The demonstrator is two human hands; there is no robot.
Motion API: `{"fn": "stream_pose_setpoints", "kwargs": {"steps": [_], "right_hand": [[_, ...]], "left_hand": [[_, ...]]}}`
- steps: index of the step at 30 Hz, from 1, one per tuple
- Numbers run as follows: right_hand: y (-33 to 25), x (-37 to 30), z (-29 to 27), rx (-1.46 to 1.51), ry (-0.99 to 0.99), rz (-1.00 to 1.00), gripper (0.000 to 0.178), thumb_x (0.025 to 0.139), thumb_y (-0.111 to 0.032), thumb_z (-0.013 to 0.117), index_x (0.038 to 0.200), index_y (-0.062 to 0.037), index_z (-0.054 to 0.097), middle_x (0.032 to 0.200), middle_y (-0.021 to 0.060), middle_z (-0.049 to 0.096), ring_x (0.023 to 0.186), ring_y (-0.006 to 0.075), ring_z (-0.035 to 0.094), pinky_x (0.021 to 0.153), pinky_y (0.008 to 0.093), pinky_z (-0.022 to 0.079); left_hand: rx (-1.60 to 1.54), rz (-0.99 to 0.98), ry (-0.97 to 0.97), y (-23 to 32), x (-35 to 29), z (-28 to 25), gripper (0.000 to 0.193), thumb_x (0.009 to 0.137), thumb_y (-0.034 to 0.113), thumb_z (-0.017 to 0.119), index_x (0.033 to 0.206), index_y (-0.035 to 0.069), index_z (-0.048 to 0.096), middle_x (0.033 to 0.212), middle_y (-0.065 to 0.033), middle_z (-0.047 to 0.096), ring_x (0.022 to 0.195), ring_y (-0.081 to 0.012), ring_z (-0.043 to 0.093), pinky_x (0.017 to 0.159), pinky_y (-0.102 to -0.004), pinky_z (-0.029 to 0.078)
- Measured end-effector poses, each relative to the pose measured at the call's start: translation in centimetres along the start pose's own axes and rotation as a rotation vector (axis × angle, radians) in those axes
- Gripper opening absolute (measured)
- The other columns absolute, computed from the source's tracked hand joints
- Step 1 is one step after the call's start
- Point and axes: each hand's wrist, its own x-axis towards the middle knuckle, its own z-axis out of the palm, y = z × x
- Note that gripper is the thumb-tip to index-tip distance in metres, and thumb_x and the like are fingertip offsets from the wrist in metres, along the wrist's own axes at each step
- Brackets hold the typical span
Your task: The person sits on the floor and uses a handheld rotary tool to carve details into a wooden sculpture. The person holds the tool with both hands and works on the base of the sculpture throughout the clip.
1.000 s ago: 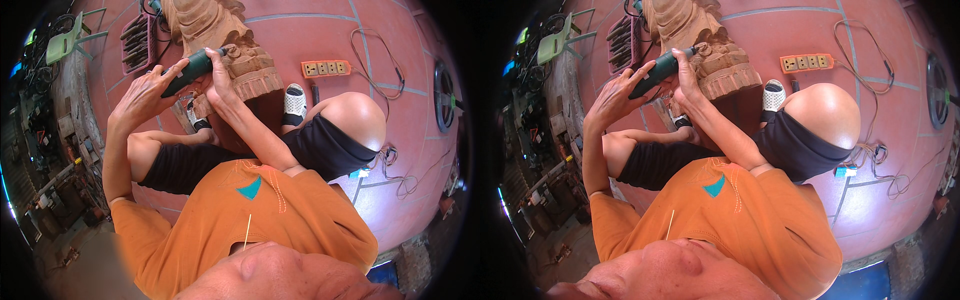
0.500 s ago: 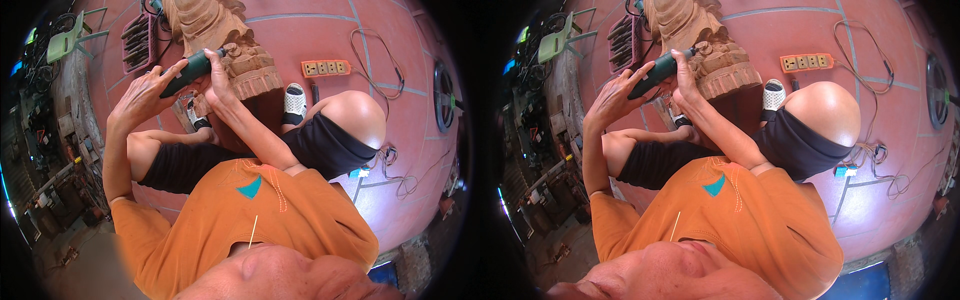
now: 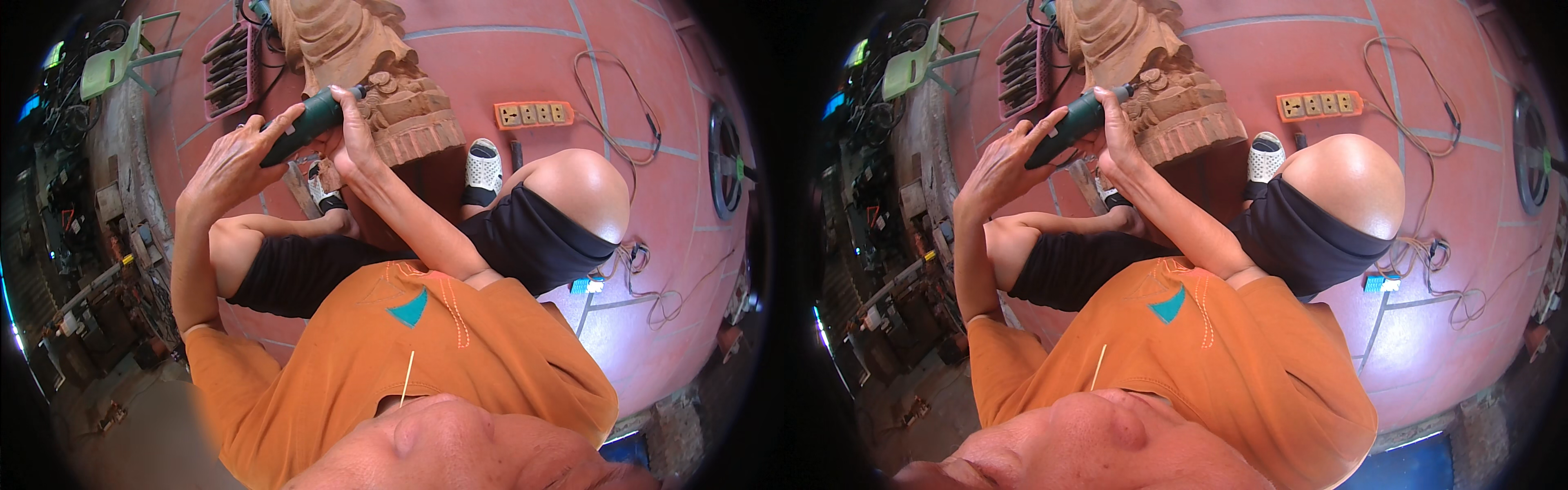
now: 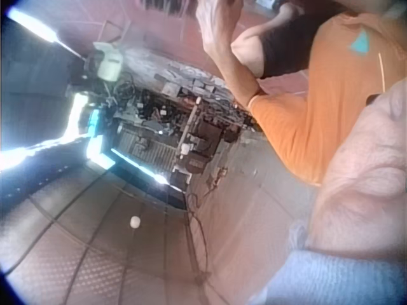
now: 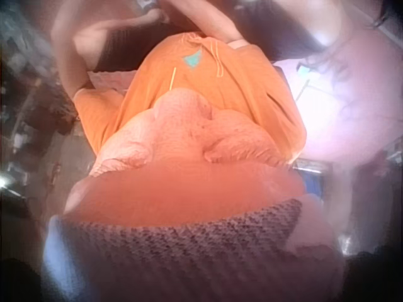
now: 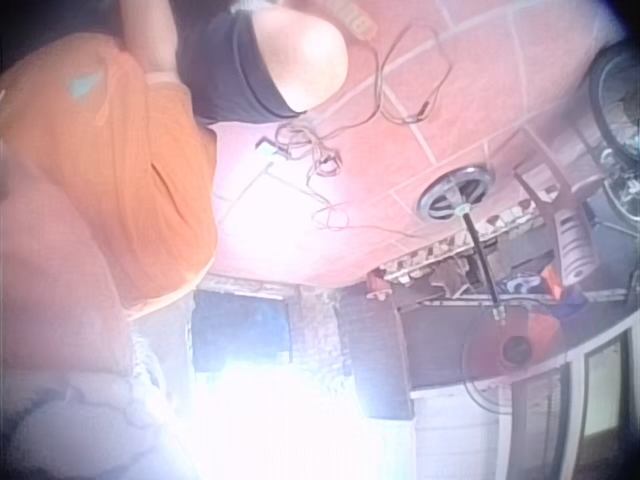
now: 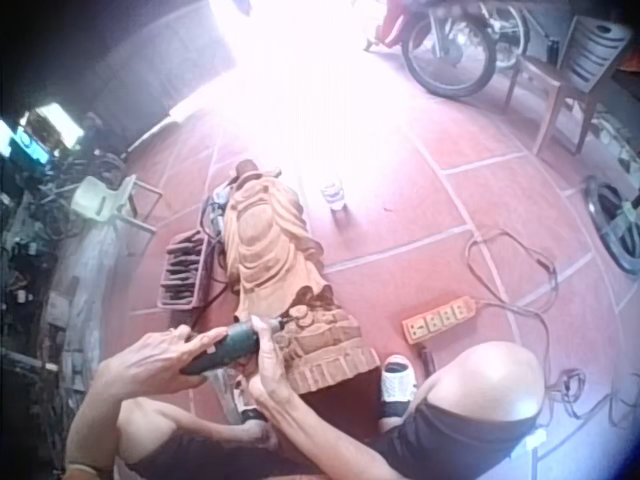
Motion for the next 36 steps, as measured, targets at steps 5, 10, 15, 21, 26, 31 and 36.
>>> {"fn": "stream_pose_setpoints", "kwargs": {"steps": [5,10,15,21,26,31,36], "right_hand": [[0.2,0.1,-0.1,-0.018,-0.025,0.016,0.045,0.091,-0.049,0.061,0.112,-0.0099,0.057,0.099,0.0083,0.071,0.084,0.0226,0.073,0.074,0.047,0.062],[0.4,0.4,-0.2,-0.021,-0.03,0.024,0.045,0.092,-0.05,0.06,0.112,-0.0097,0.058,0.099,0.0085,0.071,0.083,0.0228,0.073,0.074,0.0475,0.062],[0.4,0.7,-0.4,-0.014,-0.048,0.053,0.044,0.092,-0.049,0.059,0.113,-0.0106,0.057,0.099,0.0077,0.071,0.084,0.0228,0.073,0.074,0.0482,0.062],[0.2,0.9,-0.3,-0.007,-0.074,0.057,0.044,0.092,-0.05,0.059,0.114,-0.0117,0.056,0.099,0.007,0.071,0.084,0.0232,0.073,0.073,0.0506,0.061],[0.3,0.7,-0.4,-0.016,-0.04,0.061,0.043,0.092,-0.049,0.059,0.113,-0.0119,0.056,0.098,0.0067,0.071,0.084,0.0237,0.073,0.072,0.0511,0.061],[0.2,0.2,-0.1,-0.02,-0.033,0.038,0.042,0.089,-0.053,0.062,0.111,-0.0176,0.056,0.092,0.0028,0.068,0.08,0.0199,0.072,0.072,0.0448,0.061],[-0.2,-0.4,-0.3,-0.027,-0.036,0.042,0.042,0.09,-0.052,0.061,0.111,-0.0157,0.057,0.091,0.0041,0.069,0.079,0.0205,0.072,0.068,0.0439,0.062]], "left_hand": [[0.01,-0.002,0.008,-0.2,-0.4,0.3,0.089,0.078,0.013,0.075,0.155,0.026,0.032,0.093,-0.0159,0.054,0.088,-0.0356,0.062,0.077,-0.0469,0.05],[0.016,0.003,0.017,-0.3,-0.6,0.5,0.091,0.078,0.013,0.075,0.155,0.026,0.03,0.092,-0.0159,0.054,0.088,-0.0357,0.062,0.076,-0.047,0.049],[0.028,-0.005,0.021,-0.2,-0.6,0.4,0.09,0.079,0.013,0.075,0.156,0.026,0.03,0.092,-0.0162,0.053,0.087,-0.0359,0.062,0.075,-0.0468,0.049],[0.033,-0.005,0.022,-0.3,-0.4,0.5,0.089,0.079,0.014,0.075,0.155,0.025,0.03,0.091,-0.0167,0.053,0.086,-0.0364,0.063,0.075,-0.0469,0.049],[0.023,0.0,0.016,0.0,-0.6,0.4,0.088,0.079,0.015,0.075,0.155,0.025,0.031,0.091,-0.0167,0.053,0.086,-0.0366,0.063,0.075,-0.0467,0.05],[0.01,0.018,0.021,-0.2,-0.5,0.3,0.086,0.08,0.016,0.074,0.155,0.024,0.032,0.093,-0.0166,0.054,0.087,-0.0368,0.062,0.077,-0.0466,0.05],[-0.016,0.057,0.039,-0.4,-0.4,0.9,0.083,0.082,0.017,0.073,0.154,0.024,0.032,0.097,-0.0177,0.056,0.088,-0.0372,0.063,0.078,-0.0465,0.05]]}}
